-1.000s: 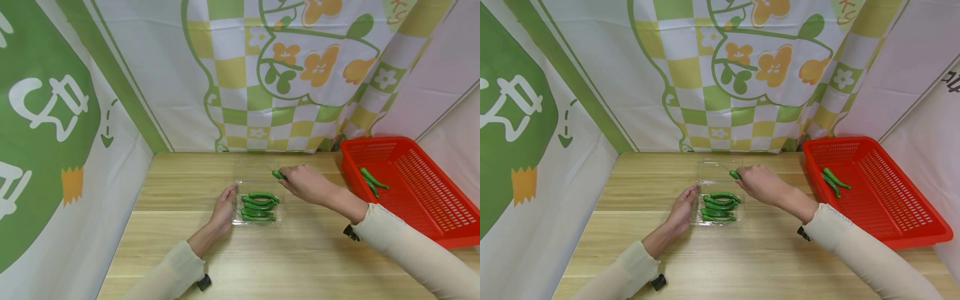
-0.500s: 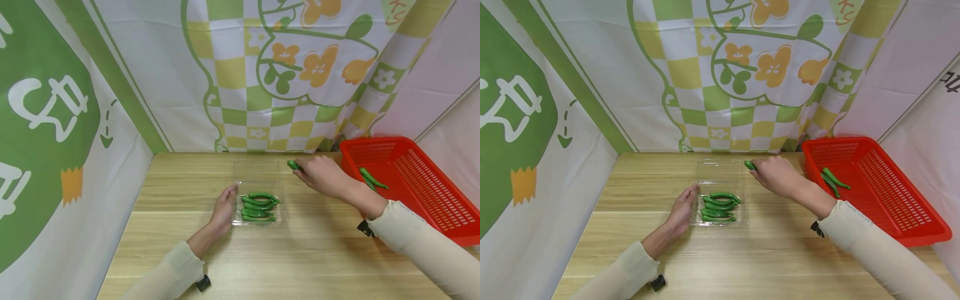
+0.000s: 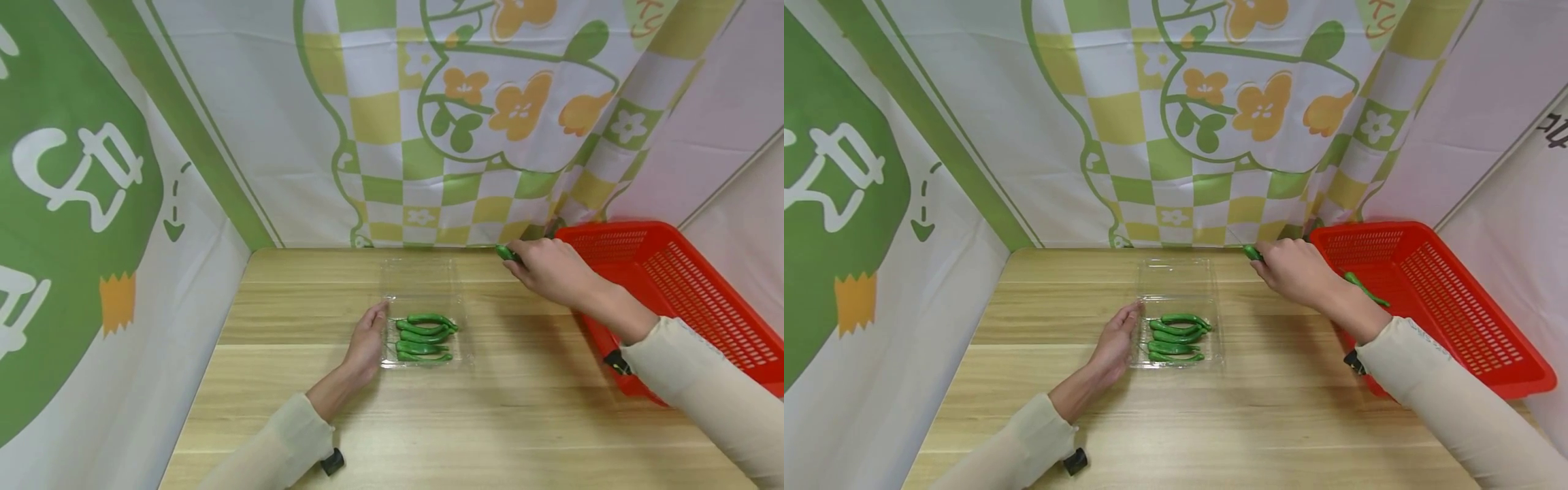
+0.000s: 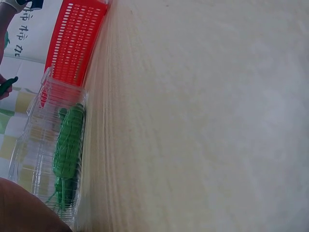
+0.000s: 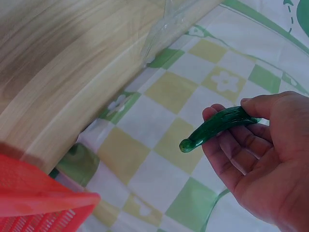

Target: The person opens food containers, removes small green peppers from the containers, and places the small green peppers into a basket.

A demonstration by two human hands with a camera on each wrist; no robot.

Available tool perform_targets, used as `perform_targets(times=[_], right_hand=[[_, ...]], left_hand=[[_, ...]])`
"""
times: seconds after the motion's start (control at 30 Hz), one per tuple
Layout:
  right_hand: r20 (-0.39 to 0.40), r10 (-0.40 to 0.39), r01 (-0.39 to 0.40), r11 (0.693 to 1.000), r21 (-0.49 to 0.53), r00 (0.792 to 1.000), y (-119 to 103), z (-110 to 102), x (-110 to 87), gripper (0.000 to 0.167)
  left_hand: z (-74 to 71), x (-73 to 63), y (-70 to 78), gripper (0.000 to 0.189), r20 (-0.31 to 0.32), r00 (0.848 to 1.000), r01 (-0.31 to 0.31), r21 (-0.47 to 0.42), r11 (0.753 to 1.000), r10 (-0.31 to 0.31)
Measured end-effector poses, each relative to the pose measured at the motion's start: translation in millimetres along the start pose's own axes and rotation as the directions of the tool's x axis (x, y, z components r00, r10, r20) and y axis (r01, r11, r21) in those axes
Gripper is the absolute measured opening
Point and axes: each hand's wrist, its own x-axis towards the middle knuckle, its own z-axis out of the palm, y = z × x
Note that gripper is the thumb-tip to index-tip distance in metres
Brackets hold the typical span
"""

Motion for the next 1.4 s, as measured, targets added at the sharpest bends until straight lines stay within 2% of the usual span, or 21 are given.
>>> perform_targets(times=[0.17,0.37,0.67,0.87,1.23,1.4], right_hand=[[-0.017,0.015,-0.015,1.000,-0.009,1.000,6,-4,-0.3,0.024],[-0.023,0.036,-0.037,0.999,-0.007,0.999,18,-7,-2.3,0.030],[-0.025,0.059,-0.060,0.998,-0.027,0.998,33,-16,-5.1,0.023],[-0.040,0.068,-0.070,0.996,-0.049,0.997,44,-22,-5.2,0.015],[-0.021,0.158,-0.159,0.986,-0.053,0.987,64,-32,-8.7,0.018],[-0.040,0.137,-0.139,0.988,-0.061,0.990,78,-34,-10.4,0.015]], left_hand=[[1.0,1.1,-0.6,0.048,-0.012,1.000,-0.001,0.013,1.000,0.001],[0.5,-0.1,0.6,0.048,0.013,1.000,0.008,0.013,1.000,-0.008],[0.7,-1.3,2.9,0.048,0.022,1.000,0.022,0.011,1.000,-0.022],[-0.4,-0.3,2.3,0.048,0.026,1.000,0.007,0.007,1.000,-0.008],[-0.9,-1.0,1.7,0.048,0.027,1.000,-0.011,-0.005,1.000,0.011],[-1.0,0.3,1.8,0.048,0.020,1.000,-0.015,-0.009,1.000,0.015]])
